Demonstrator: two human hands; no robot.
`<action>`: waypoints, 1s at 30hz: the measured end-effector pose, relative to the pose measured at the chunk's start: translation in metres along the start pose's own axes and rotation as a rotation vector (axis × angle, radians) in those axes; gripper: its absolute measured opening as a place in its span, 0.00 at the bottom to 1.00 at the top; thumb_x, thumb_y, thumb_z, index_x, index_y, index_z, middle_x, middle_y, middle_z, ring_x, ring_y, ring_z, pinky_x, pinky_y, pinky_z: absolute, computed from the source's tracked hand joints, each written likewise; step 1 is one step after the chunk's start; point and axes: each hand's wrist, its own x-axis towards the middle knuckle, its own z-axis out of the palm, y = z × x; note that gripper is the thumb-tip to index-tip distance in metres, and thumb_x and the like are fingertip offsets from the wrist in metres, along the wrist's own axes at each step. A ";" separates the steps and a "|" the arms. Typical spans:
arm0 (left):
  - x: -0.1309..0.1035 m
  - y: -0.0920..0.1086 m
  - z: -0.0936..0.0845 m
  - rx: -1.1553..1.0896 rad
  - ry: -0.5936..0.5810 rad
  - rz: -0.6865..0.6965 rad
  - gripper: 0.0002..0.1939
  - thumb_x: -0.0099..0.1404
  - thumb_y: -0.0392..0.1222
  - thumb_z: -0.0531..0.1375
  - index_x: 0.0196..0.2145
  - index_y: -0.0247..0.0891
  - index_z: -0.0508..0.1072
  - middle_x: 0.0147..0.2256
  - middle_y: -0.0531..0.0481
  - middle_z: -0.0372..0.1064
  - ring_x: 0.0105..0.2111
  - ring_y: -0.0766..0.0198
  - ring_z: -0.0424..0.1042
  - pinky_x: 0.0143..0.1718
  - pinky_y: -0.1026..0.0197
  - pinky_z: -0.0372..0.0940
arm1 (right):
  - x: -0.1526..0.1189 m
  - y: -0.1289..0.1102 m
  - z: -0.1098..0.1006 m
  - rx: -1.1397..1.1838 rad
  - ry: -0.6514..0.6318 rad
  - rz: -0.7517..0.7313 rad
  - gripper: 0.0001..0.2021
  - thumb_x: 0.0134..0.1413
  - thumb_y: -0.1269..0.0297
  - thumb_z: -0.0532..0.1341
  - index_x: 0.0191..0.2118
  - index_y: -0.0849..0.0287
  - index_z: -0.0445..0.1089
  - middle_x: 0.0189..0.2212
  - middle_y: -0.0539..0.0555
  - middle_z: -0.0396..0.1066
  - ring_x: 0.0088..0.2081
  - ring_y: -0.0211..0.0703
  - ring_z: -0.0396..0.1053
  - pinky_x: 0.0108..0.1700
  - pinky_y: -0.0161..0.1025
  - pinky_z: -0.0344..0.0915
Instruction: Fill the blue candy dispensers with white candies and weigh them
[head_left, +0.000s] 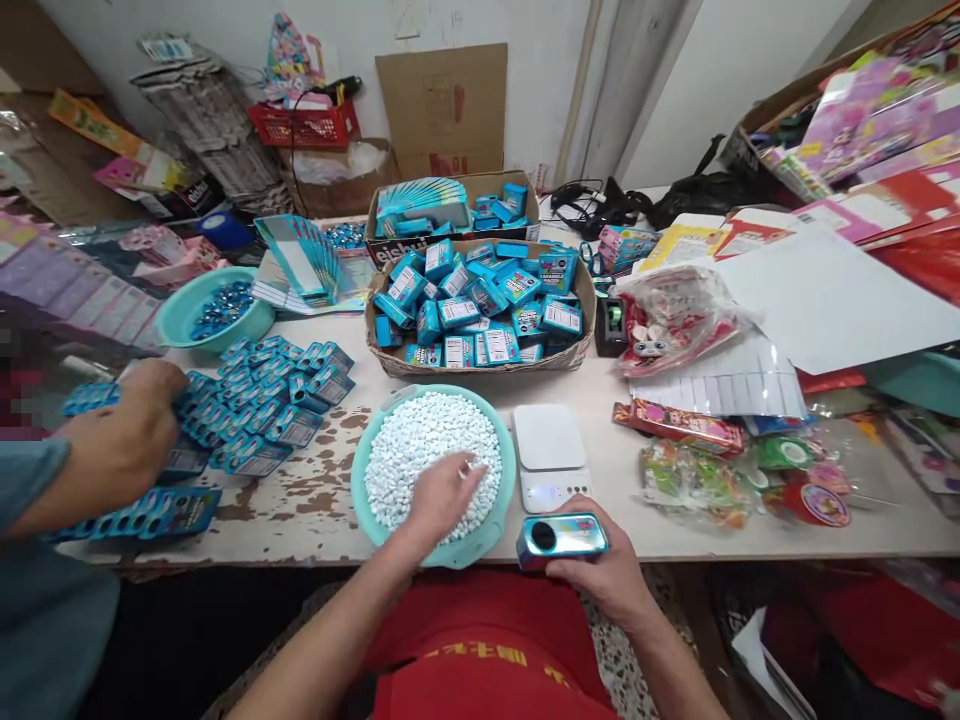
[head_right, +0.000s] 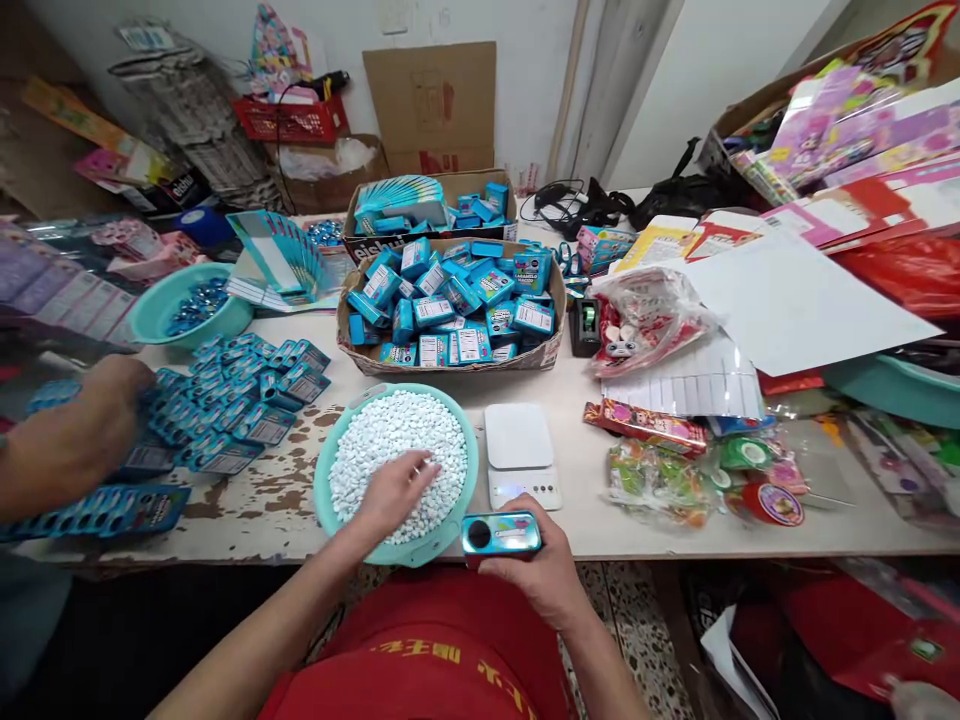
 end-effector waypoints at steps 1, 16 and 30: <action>0.011 -0.007 -0.011 0.160 0.175 0.079 0.19 0.62 0.53 0.54 0.42 0.38 0.74 0.43 0.41 0.71 0.46 0.51 0.67 0.50 0.51 0.60 | -0.005 0.005 0.001 0.001 0.080 0.043 0.24 0.25 0.56 0.74 0.33 0.56 0.68 0.24 0.47 0.69 0.26 0.41 0.67 0.29 0.35 0.66; 0.053 -0.034 -0.002 0.817 0.230 0.124 0.20 0.63 0.56 0.51 0.44 0.41 0.71 0.42 0.42 0.68 0.44 0.49 0.61 0.44 0.51 0.57 | -0.015 0.025 0.015 0.018 0.290 0.220 0.26 0.28 0.53 0.72 0.35 0.56 0.64 0.24 0.48 0.71 0.25 0.41 0.68 0.29 0.36 0.68; 0.052 -0.037 -0.005 -0.080 0.585 0.018 0.11 0.56 0.46 0.58 0.21 0.39 0.68 0.21 0.52 0.64 0.22 0.67 0.63 0.25 0.64 0.55 | 0.031 -0.009 0.059 -0.128 0.174 0.002 0.21 0.38 0.53 0.69 0.37 0.57 0.64 0.29 0.50 0.71 0.30 0.42 0.68 0.33 0.39 0.68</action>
